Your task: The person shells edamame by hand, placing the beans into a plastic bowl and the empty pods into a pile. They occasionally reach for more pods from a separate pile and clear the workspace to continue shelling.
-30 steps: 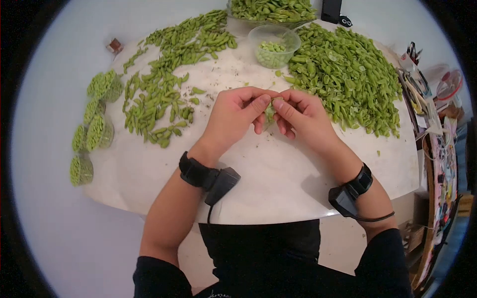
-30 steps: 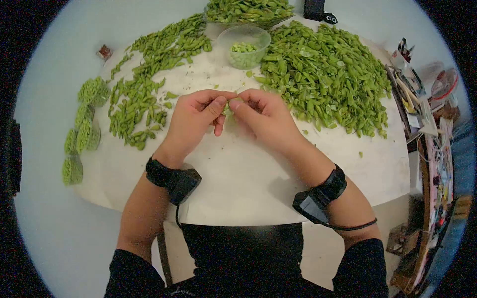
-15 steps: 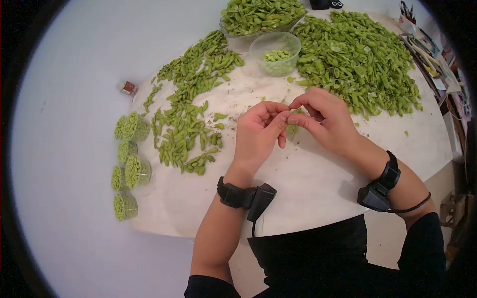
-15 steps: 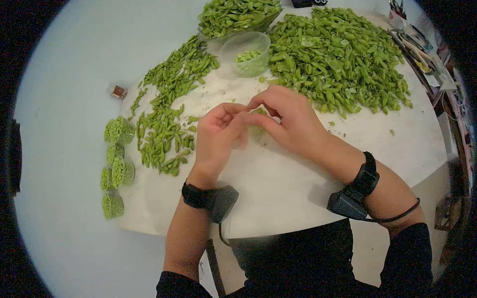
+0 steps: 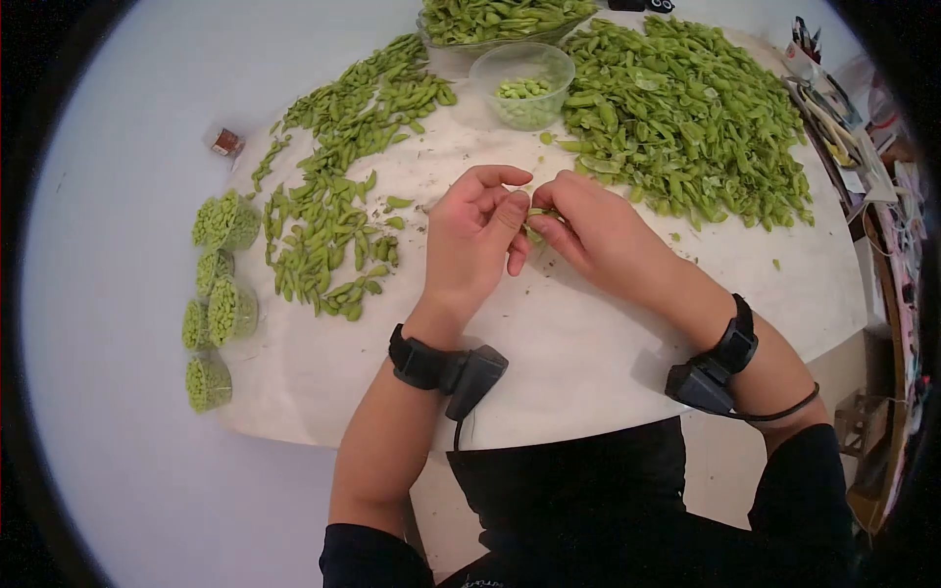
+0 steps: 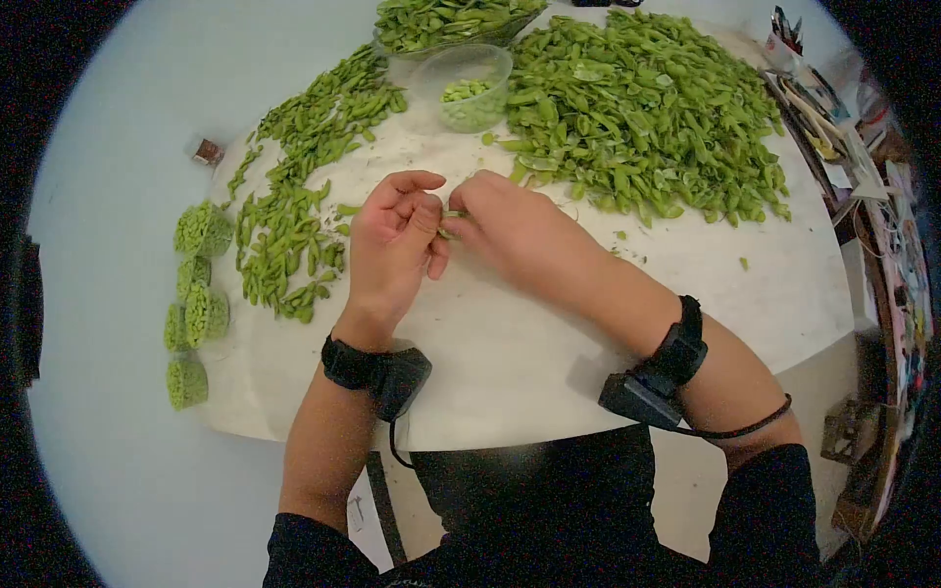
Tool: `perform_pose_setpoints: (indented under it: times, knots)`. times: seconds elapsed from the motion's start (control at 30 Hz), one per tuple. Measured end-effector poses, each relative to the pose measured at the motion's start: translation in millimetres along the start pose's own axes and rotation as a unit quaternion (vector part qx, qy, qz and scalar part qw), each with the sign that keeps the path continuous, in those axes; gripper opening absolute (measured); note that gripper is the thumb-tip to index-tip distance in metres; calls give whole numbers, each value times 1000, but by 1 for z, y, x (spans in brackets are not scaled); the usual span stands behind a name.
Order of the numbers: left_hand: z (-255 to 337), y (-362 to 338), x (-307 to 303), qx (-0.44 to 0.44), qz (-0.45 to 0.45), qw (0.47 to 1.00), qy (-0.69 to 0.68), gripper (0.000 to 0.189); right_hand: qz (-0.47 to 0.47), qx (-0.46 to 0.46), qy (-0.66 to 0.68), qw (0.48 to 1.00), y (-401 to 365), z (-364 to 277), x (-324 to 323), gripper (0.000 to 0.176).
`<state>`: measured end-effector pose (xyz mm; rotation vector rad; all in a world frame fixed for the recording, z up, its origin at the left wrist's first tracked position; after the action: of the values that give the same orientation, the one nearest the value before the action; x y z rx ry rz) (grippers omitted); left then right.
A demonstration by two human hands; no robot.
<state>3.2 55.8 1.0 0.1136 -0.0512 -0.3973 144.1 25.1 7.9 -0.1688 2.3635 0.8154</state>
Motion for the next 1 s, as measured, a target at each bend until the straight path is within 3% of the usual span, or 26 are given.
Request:
perform_pose_setpoints:
  times: [0.17,0.37,0.43,0.47,0.5,0.57,0.67,0.77,0.87,0.97,1.0]
  knots:
    - [3,-2,4,-18,13,1000,15,16,-29,37,-34,998,0,-3,5,18]
    - [2,-4,10,-28,13,999,-15,15,42,-49,-6,998,-2,-3,-6,10]
    - [3,-4,9,-24,16,1000,-6,15,73,91,124,985,0,4,-9,12]
    - [3,-4,8,-22,18,1000,-1,15,88,159,188,965,-1,8,-9,14]
    - [3,-3,6,10,31,999,35,15,95,242,325,909,-2,16,-7,15]
    - [-2,-1,2,74,59,990,108,15,100,384,568,721,-2,27,2,18]
    - [2,-2,-5,130,113,968,182,15,110,421,653,621,-4,27,10,22]
    - [5,-3,-6,160,136,957,203,14,30,425,595,682,-6,24,10,29]
    - [9,-6,-4,145,130,957,216,15,-74,361,410,834,-3,15,5,36]
    - [8,-5,-4,186,126,957,183,18,-19,284,325,902,1,15,-11,43]
    - [8,-4,-5,186,126,961,163,19,62,305,419,853,4,20,-21,41]
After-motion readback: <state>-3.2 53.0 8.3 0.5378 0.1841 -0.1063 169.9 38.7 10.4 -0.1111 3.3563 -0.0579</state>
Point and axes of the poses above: each hand's wrist, its own y-axis towards the middle knuckle, its own x-axis out of the palm, z = x × y, the point moved 4 cm from there along y, towards the middle knuckle, and after that the axes turned 3 degrees about y, right-handed, at the moved point
